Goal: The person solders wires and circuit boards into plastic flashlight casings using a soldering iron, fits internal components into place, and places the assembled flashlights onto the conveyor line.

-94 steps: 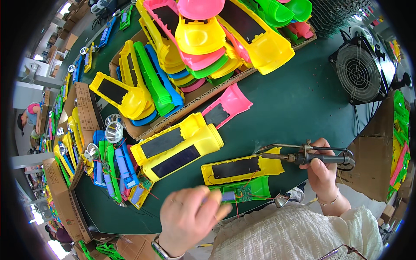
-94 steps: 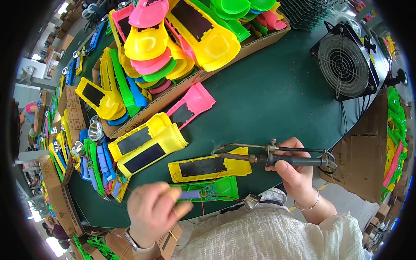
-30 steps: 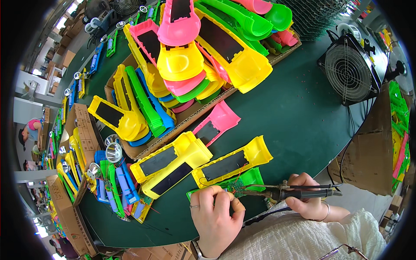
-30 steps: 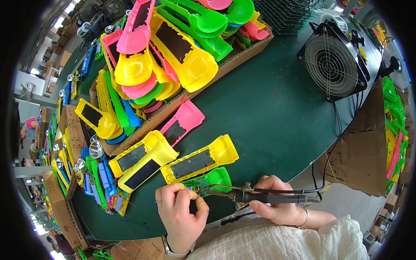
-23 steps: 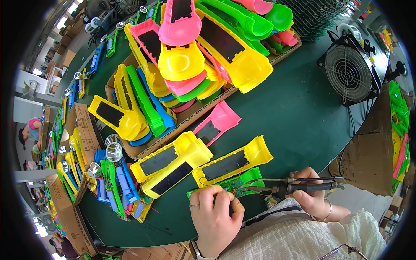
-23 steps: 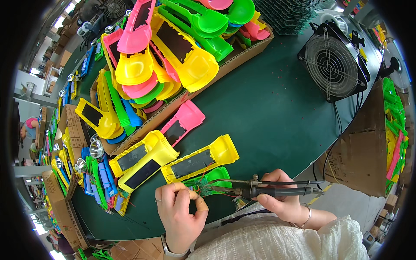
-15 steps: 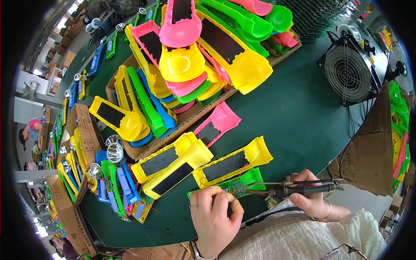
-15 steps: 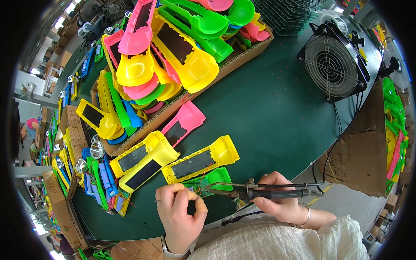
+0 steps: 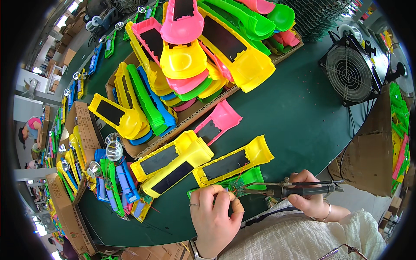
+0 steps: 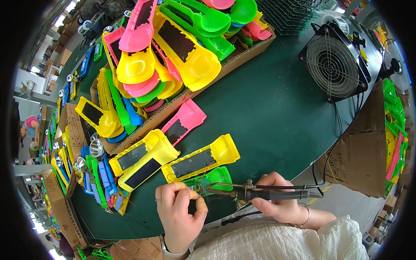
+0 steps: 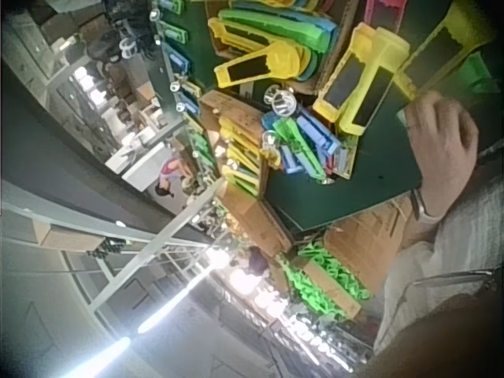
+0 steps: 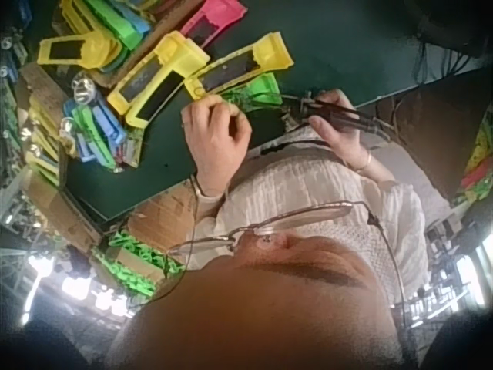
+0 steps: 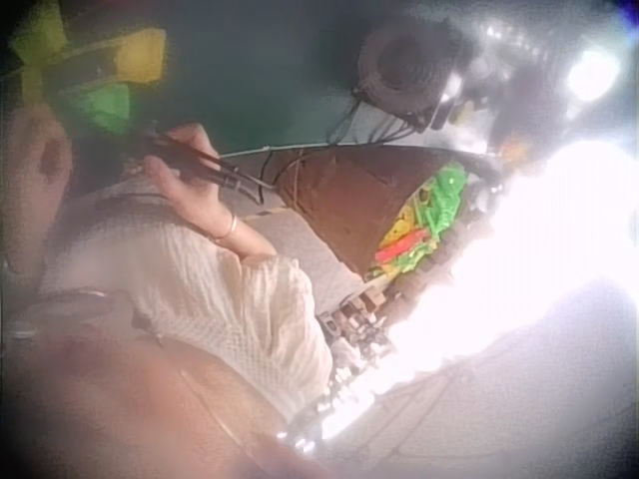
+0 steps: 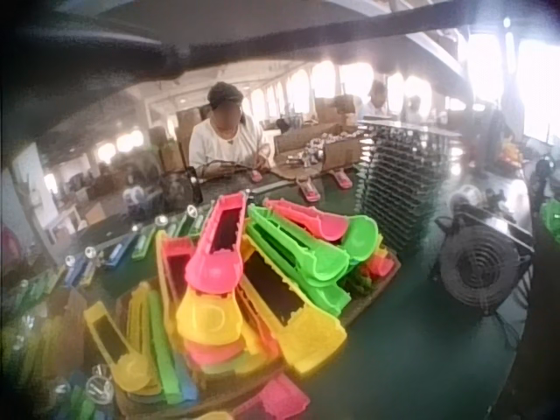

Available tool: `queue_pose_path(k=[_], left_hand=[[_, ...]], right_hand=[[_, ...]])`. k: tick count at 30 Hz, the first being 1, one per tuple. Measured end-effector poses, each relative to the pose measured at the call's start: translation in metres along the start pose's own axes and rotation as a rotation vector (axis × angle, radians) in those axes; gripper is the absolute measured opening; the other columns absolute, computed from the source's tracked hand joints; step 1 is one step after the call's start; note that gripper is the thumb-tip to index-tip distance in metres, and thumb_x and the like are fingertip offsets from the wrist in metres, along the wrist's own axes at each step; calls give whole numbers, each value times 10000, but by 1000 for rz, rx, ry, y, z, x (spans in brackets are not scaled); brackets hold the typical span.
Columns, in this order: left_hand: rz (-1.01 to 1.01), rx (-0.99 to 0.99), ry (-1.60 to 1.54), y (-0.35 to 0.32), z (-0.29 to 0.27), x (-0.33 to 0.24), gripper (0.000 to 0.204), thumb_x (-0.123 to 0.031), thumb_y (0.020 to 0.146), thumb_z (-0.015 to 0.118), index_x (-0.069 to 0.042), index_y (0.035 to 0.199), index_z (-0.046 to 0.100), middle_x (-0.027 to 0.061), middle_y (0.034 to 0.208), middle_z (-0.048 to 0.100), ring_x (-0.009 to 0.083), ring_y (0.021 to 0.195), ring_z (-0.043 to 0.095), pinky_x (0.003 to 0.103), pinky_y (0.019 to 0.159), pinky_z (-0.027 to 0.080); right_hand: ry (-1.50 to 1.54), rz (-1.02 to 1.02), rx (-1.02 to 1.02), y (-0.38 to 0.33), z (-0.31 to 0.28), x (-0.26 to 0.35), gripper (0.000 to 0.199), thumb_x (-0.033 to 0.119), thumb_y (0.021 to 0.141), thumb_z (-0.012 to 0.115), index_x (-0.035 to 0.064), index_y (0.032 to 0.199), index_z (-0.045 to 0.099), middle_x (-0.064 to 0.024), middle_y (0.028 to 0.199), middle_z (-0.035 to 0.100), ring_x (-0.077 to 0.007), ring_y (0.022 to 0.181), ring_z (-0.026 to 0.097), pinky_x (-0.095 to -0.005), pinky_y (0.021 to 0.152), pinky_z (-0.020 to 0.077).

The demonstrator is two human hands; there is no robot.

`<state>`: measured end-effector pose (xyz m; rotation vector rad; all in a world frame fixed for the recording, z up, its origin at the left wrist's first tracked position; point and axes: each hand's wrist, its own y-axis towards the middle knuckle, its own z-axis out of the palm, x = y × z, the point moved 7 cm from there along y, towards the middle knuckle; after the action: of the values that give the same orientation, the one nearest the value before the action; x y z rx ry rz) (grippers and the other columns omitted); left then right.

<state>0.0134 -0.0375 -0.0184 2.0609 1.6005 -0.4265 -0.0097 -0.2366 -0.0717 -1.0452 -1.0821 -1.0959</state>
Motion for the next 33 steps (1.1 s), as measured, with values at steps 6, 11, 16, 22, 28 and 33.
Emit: queue_pose_path(k=[6,11,16,22,28,33], left_hand=[[3,-4,13,-1,0,0,186,1,556,642,-61,684,523,86,841,466,277,786,440,363,655,393],[13,29,28,-1,1,0,171,-40,629,643,-70,738,515,85,845,465,278,762,457,373,662,409],[17,26,40,0,0,-1,172,-36,630,640,-71,740,512,87,844,464,279,762,459,373,657,410],[14,41,51,-1,1,-1,181,-33,629,639,-72,743,504,88,844,462,280,765,459,371,656,410],[32,41,84,0,2,-2,189,-38,629,639,-70,754,502,86,848,465,277,763,459,369,650,414],[142,-24,84,1,-2,0,198,-44,658,666,-76,793,523,66,838,509,246,732,498,335,607,434]], right_hand=[[259,76,-109,-1,-4,-5,308,180,795,668,16,909,433,-87,773,598,-97,658,545,-245,572,445],[338,163,-161,-4,-13,-14,367,192,773,690,6,940,422,-117,817,615,-155,730,613,-291,647,516],[442,168,-202,-2,-15,-12,384,193,764,702,15,950,416,-110,795,607,-163,717,610,-296,620,516],[428,157,-220,3,-22,-10,371,198,775,690,28,955,414,-108,806,599,-160,713,605,-312,623,520],[463,96,-211,13,-13,-6,341,188,796,664,29,966,415,-90,797,592,-147,716,596,-345,682,532],[589,81,-209,22,12,-6,274,144,850,582,39,1020,394,-71,837,574,-132,803,592,-456,824,506]])
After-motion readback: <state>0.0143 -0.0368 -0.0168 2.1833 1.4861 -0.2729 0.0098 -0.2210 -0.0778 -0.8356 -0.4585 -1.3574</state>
